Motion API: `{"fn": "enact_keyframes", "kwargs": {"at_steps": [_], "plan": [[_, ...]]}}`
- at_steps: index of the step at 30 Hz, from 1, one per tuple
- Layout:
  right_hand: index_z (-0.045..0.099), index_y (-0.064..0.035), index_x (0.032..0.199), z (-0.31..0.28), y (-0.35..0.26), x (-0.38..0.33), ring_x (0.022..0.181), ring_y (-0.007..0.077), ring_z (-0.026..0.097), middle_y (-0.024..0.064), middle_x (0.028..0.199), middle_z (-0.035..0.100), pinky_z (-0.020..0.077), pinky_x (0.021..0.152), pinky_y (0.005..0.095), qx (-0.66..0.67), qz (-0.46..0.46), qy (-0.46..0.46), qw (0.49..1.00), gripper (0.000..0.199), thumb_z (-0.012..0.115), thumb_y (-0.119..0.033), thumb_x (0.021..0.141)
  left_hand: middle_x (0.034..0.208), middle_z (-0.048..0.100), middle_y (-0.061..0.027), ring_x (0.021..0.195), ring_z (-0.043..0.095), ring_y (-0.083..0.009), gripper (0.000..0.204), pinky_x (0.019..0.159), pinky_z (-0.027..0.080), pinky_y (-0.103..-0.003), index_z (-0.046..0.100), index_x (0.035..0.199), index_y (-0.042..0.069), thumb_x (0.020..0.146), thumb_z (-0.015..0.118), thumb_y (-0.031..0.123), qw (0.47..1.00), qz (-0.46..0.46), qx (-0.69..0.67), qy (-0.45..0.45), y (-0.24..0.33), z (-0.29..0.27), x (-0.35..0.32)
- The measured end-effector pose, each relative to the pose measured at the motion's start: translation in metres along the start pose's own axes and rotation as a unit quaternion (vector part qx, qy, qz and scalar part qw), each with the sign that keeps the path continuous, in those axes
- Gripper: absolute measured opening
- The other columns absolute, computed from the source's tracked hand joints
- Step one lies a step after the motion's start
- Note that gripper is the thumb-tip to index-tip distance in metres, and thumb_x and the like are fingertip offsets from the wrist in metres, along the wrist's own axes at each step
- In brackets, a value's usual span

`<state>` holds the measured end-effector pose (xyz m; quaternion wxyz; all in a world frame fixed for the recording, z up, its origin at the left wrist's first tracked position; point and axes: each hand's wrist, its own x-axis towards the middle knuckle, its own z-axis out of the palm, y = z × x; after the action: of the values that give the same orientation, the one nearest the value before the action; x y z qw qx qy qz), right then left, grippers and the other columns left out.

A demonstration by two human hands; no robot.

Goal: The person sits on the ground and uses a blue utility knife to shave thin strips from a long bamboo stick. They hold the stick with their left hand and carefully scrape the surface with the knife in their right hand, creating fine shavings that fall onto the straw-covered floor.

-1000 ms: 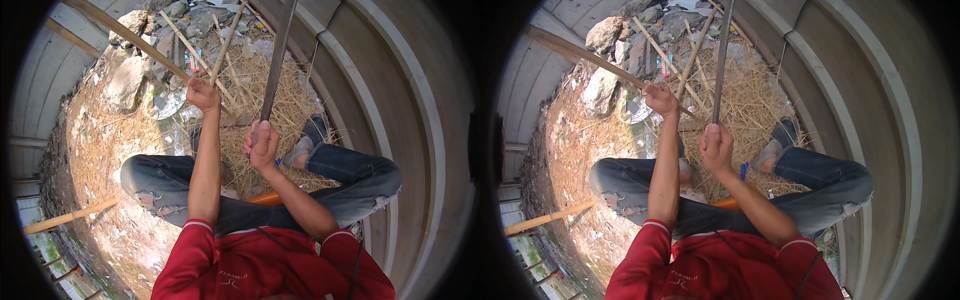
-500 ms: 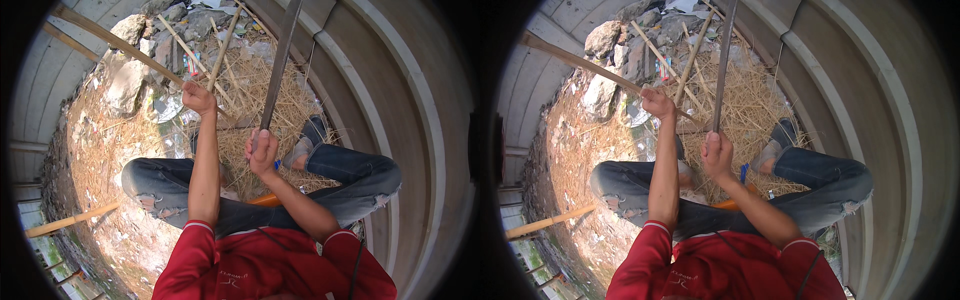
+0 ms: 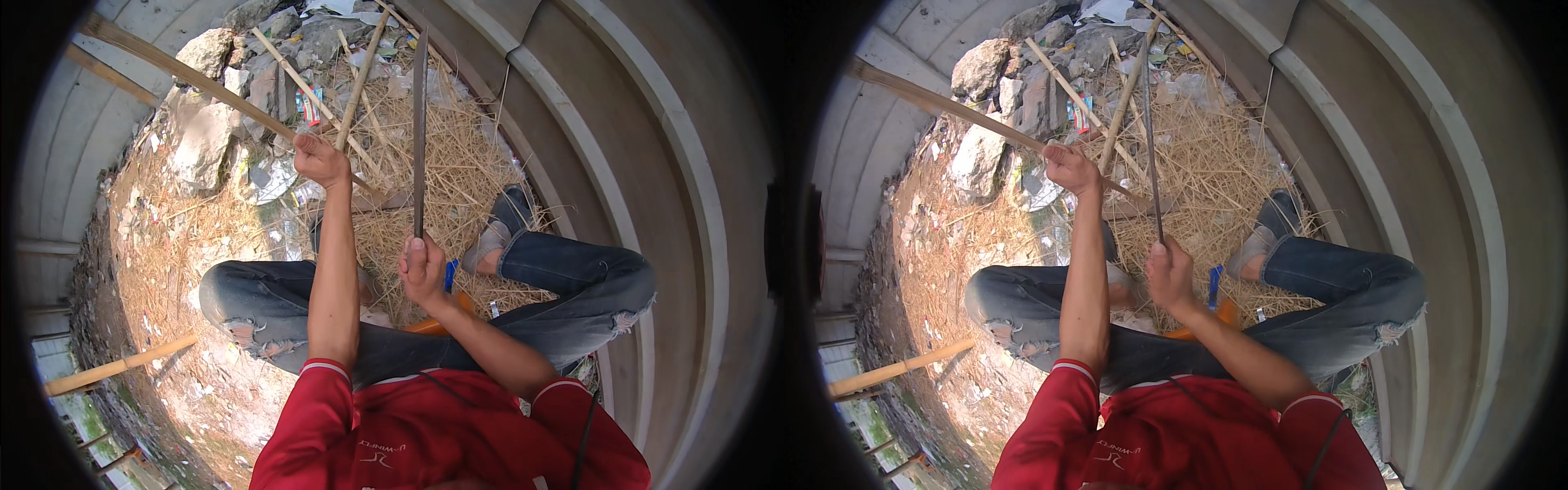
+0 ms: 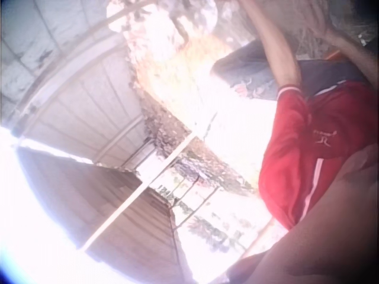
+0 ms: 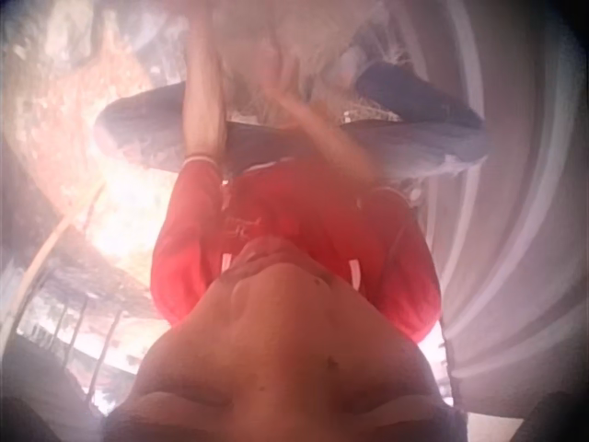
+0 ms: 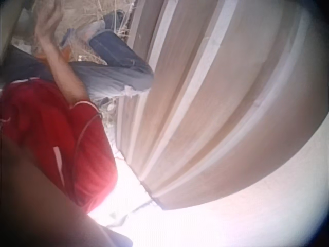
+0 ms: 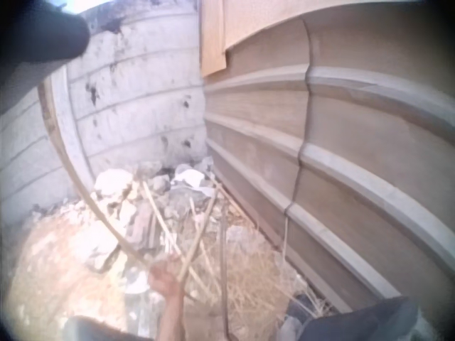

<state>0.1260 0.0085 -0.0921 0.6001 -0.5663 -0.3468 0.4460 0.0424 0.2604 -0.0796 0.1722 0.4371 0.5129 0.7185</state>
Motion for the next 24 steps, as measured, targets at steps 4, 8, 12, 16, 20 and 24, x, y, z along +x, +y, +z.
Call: {"fn": "enact_keyframes", "kwargs": {"at_steps": [4,8,12,16,20,24], "plan": [[0.052,-0.0049,0.079,-0.031,0.082,-0.021,0.044,0.0155,0.047,0.0044,0.058,0.049,0.0406,0.043,0.0351,-0.160,0.257,-0.090,0.949,0.053,0.046,-0.053,0.102,0.049,0.037,-0.0022,0.049,0.038,-0.0157,0.074,0.050,0.032,-0.034,0.036,0.056,0.005,0.104,0.030,0.061,1.000,-0.005,-0.019,-0.001,0.010,0.002,-0.002],[0.051,-0.0059,0.083,-0.026,0.052,-0.016,0.046,0.0128,0.048,0.0032,0.057,0.047,0.0404,0.043,0.0343,0.047,0.492,-0.050,0.868,0.056,0.045,-0.059,0.101,0.052,0.036,0.0011,0.049,0.038,-0.0121,0.069,0.049,0.031,-0.029,0.033,0.058,0.009,0.103,0.032,0.061,0.996,-0.024,-0.085,-0.007,0.009,-0.011,-0.005],[0.051,-0.0063,0.083,-0.004,-0.001,-0.006,0.045,0.0132,0.048,0.0037,0.057,0.048,0.0405,0.043,0.0353,0.080,0.288,-0.059,0.952,0.054,0.045,-0.057,0.102,0.054,0.036,0.0019,0.049,0.037,-0.0097,0.066,0.049,0.028,-0.027,0.034,0.061,0.009,0.103,0.035,0.060,0.993,-0.021,-0.113,-0.030,0.011,-0.008,-0.002],[0.057,-0.0023,0.088,0.004,0.024,-0.014,0.044,0.0191,0.049,0.0067,0.055,0.048,0.0400,0.042,0.0385,-0.068,-0.021,-0.008,0.997,0.053,0.046,-0.052,0.101,0.055,0.036,0.0018,0.049,0.036,-0.0091,0.066,0.048,0.026,-0.028,0.035,0.061,0.009,0.104,0.036,0.059,0.992,-0.017,-0.117,-0.050,0.007,-0.005,-0.005],[0.059,0.0024,0.085,-0.026,0.089,-0.016,0.047,0.0216,0.056,0.0115,0.059,0.054,0.0426,0.045,0.0384,-0.157,0.335,-0.090,0.925,0.056,0.047,-0.049,0.102,0.058,0.031,0.0035,0.048,0.030,-0.0076,0.062,0.045,0.023,-0.026,0.031,0.065,0.011,0.103,0.035,0.060,0.991,0.002,-0.123,-0.052,0.017,0.000,-0.008],[0.060,0.0060,0.081,-0.032,0.064,-0.004,0.067,0.0291,0.064,0.0220,0.072,0.060,0.0474,0.064,0.0450,-0.139,0.386,-0.017,0.912,0.060,0.050,-0.051,0.100,0.058,0.031,0.0030,0.050,0.031,-0.0082,0.062,0.046,0.027,-0.026,0.031,0.065,0.011,0.103,0.034,0.060,0.992,-0.008,-0.117,-0.037,0.013,-0.012,0.002]]}}
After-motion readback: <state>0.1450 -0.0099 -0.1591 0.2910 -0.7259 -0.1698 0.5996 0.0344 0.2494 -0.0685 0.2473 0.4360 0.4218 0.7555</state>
